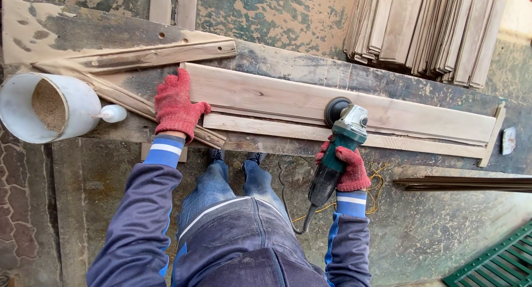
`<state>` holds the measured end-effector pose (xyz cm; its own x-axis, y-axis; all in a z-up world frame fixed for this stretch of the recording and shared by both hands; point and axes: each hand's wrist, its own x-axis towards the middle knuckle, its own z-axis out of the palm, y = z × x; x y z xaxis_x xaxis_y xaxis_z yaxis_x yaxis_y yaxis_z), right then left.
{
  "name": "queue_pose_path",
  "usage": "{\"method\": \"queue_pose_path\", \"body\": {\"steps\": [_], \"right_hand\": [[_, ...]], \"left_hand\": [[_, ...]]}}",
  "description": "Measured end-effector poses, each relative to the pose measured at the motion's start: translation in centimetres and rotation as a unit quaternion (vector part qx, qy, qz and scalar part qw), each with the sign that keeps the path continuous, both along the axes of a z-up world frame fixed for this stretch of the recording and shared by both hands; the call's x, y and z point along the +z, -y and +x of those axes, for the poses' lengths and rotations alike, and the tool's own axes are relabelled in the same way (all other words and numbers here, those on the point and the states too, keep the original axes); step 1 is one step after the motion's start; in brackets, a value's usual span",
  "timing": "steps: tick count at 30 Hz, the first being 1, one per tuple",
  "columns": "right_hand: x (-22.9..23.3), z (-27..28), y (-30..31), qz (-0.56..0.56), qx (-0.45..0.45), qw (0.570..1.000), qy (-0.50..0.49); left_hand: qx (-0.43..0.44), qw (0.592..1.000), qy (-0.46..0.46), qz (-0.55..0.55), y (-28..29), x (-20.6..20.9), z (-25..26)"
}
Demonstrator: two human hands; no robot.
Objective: The recorder is using an angle grinder with a sanding disc to sand a wooden plank.
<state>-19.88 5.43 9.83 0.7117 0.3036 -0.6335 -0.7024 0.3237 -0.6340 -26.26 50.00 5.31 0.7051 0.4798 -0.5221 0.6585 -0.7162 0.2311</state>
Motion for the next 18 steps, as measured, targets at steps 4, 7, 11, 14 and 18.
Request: {"method": "queue_pose_path", "body": {"steps": [4, 7, 11, 14, 18], "right_hand": [[-0.1, 0.0, -0.6, 0.006, 0.015, 1.000, 0.007], [0.3, 0.0, -1.6, 0.005, 0.026, 1.000, 0.001], [0.8, 0.1, -2.9, 0.001, 0.038, 0.999, -0.003], [0.7, 0.1, -3.8, 0.004, 0.054, 0.999, -0.007], [1.8, -0.1, -6.1, -0.023, 0.081, 0.996, -0.011]], "left_hand": [[-0.007, 1.000, 0.001, 0.005, 0.0, -0.4, 0.0], [-0.007, 1.000, 0.005, 0.010, -0.1, -0.7, -0.1], [-0.009, 1.000, 0.010, 0.011, 0.0, -0.5, 0.0], [-0.011, 1.000, 0.011, 0.012, 0.0, -0.3, -0.2], [-0.013, 1.000, 0.013, 0.011, -0.1, -0.5, -0.2]]}}
